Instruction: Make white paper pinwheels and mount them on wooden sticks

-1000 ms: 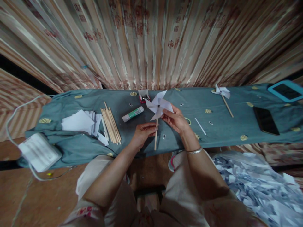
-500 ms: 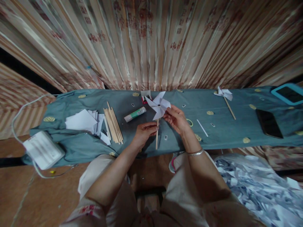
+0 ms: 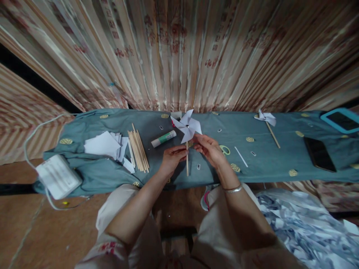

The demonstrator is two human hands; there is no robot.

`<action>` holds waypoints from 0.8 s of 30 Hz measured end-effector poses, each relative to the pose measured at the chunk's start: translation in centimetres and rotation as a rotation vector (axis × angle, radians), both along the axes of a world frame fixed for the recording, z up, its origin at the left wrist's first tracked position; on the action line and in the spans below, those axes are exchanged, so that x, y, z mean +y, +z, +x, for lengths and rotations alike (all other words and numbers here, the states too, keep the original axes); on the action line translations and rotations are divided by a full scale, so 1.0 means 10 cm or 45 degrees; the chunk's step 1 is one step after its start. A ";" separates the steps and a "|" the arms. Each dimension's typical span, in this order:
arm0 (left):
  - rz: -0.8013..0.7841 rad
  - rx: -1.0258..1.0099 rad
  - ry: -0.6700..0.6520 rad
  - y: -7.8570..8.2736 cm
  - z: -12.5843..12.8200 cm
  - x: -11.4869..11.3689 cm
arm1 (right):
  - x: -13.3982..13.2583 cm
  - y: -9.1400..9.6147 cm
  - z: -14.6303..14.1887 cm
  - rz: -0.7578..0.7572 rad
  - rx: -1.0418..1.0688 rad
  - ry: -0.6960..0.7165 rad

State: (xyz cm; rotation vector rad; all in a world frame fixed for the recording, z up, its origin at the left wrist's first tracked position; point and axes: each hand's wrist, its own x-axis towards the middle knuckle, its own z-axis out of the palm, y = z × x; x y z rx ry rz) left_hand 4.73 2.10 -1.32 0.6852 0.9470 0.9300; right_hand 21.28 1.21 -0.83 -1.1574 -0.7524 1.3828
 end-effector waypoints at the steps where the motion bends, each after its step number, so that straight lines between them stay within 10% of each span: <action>1: 0.005 0.000 0.009 0.01 0.00 0.00 | -0.03 -0.01 -0.01 0.004 -0.055 0.010; 11: 0.075 0.007 0.118 0.01 -0.12 0.02 | -0.35 -0.03 -0.30 0.096 -0.691 0.284; 24: 0.057 -0.072 0.168 0.04 -0.16 0.01 | -0.44 -0.17 -0.40 0.132 -0.902 0.158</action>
